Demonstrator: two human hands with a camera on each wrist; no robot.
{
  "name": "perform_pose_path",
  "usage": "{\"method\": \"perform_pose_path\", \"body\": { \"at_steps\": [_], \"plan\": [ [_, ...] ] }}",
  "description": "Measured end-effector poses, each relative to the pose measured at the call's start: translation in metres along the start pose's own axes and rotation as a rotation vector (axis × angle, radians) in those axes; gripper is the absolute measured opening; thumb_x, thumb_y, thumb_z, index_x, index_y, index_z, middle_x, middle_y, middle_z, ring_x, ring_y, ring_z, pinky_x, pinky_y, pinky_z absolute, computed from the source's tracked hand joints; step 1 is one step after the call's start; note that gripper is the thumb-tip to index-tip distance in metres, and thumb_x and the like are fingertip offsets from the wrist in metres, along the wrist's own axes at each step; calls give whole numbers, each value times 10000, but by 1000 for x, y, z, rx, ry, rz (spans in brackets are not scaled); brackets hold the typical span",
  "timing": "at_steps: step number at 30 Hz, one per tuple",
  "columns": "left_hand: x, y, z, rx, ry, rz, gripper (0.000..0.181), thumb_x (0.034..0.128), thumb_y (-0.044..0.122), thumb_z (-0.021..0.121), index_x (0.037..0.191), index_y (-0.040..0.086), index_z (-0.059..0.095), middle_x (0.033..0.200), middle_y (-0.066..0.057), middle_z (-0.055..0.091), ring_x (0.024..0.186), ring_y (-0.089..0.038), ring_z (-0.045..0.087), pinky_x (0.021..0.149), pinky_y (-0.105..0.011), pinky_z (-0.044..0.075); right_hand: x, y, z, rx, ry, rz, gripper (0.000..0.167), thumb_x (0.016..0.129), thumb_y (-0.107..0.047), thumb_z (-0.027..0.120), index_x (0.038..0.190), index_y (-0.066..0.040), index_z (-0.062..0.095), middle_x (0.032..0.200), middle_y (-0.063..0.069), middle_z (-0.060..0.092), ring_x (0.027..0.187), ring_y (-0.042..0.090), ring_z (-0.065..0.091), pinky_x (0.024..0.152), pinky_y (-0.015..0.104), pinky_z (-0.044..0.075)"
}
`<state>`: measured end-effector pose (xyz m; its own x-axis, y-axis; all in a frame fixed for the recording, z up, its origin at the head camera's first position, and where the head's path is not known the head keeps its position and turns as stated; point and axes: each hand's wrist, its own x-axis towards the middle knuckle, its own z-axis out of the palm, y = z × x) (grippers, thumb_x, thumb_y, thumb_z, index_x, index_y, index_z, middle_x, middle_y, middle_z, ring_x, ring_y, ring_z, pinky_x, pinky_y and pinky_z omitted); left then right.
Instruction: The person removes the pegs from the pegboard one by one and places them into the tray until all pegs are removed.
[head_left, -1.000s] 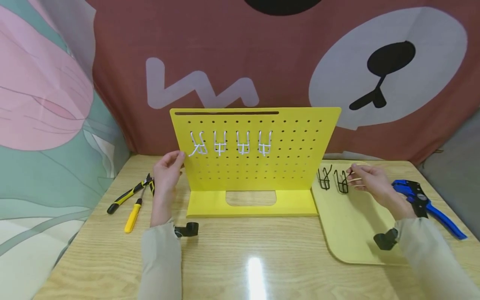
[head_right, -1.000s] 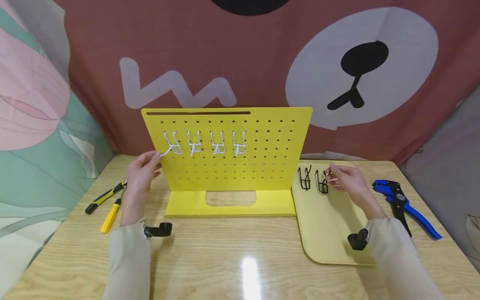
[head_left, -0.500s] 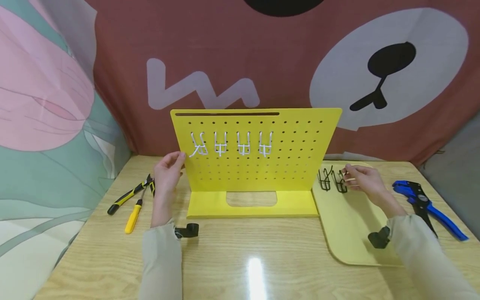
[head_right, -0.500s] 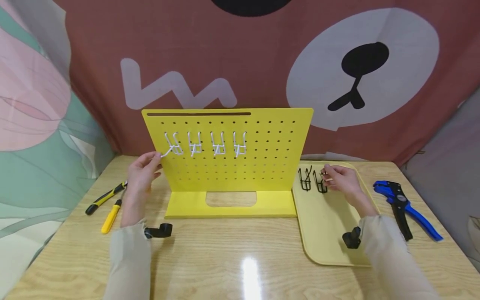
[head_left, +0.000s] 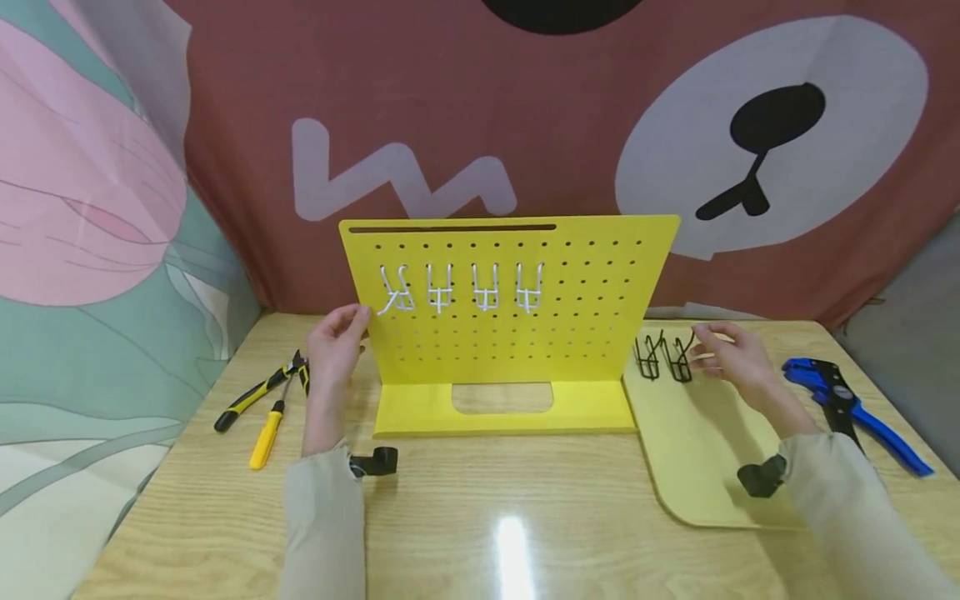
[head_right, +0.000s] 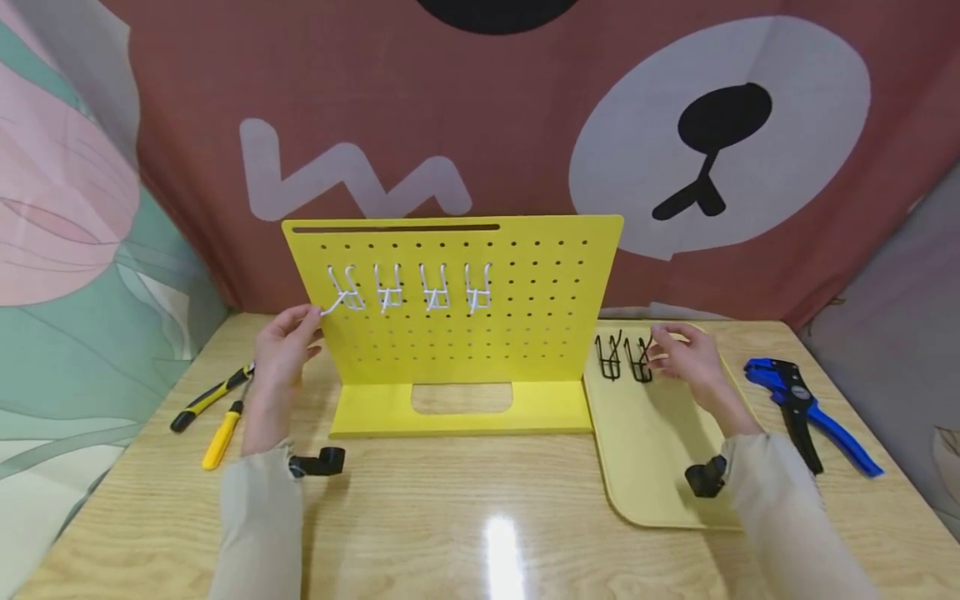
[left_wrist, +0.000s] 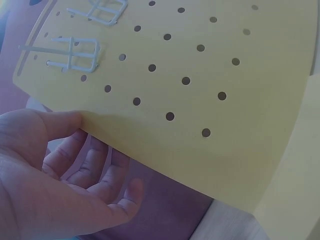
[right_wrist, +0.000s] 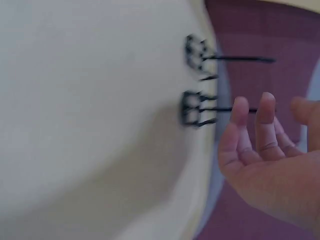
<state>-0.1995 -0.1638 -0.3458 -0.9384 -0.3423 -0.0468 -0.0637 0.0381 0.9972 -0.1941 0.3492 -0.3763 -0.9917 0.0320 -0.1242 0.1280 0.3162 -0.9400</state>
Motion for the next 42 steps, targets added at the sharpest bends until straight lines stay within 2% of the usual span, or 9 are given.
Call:
{"method": "perform_pose_path", "body": {
  "at_steps": [2,6,11,16,20,27,30,37,42],
  "plan": [
    [0,0,0,6,4,1,344,952,304,608,1189,55,623,1028,31,589,915,-114,556,885,-364,436,-6,-9,1,61,-2,-13,353,982,-373,519,1212,-113,453,826,-72,620,759,90,671,678,237,538],
    [-1,0,0,16,5,-2,350,953,305,605,1194,52,623,1052,27,590,919,-115,564,883,-365,437,-22,-31,10,236,-20,-107,204,973,-284,560,1112,-135,551,830,-26,609,763,106,650,678,215,528],
    [0,0,0,2,-1,-3,323,953,288,611,1181,59,625,1020,39,590,913,-106,556,891,-367,433,-40,-59,34,462,-57,-262,159,964,-185,578,1074,-105,661,835,11,645,780,142,654,700,238,533],
    [2,0,1,-7,-4,11,316,949,288,618,1173,65,632,989,51,594,893,-104,564,880,-360,439,-58,-66,67,640,-110,-342,155,978,-104,542,1048,-60,674,813,39,654,785,158,668,694,245,533],
    [2,0,0,-2,3,16,323,951,296,612,1166,57,633,981,47,593,882,-114,569,855,-350,442,-61,-65,98,565,-123,-323,131,981,-122,551,1021,-84,669,813,9,651,792,139,655,714,246,530],
    [0,0,-1,9,6,17,344,951,295,612,1180,38,627,976,40,596,880,-119,575,849,-352,445,-50,-66,138,451,-124,-273,96,976,-158,571,975,-131,663,801,-10,637,779,132,650,723,251,533],
    [0,0,0,8,2,18,352,953,294,610,1189,33,621,988,29,594,883,-122,572,853,-348,446,-46,-71,150,423,-119,-265,91,975,-161,574,979,-124,658,799,-11,638,774,130,652,730,258,536],
    [0,-1,0,18,-1,17,372,947,309,615,1194,30,615,989,33,590,875,-114,568,826,-317,449,-42,-87,169,395,-117,-271,273,971,-200,585,1098,41,604,856,28,655,784,148,654,749,288,539],
    [1,-1,0,13,7,23,361,946,303,619,1181,30,620,971,39,598,863,-114,576,831,-331,452,-40,-99,177,400,-135,-310,319,992,-206,545,1182,48,570,911,36,673,785,169,664,746,290,538]
  ]
}}
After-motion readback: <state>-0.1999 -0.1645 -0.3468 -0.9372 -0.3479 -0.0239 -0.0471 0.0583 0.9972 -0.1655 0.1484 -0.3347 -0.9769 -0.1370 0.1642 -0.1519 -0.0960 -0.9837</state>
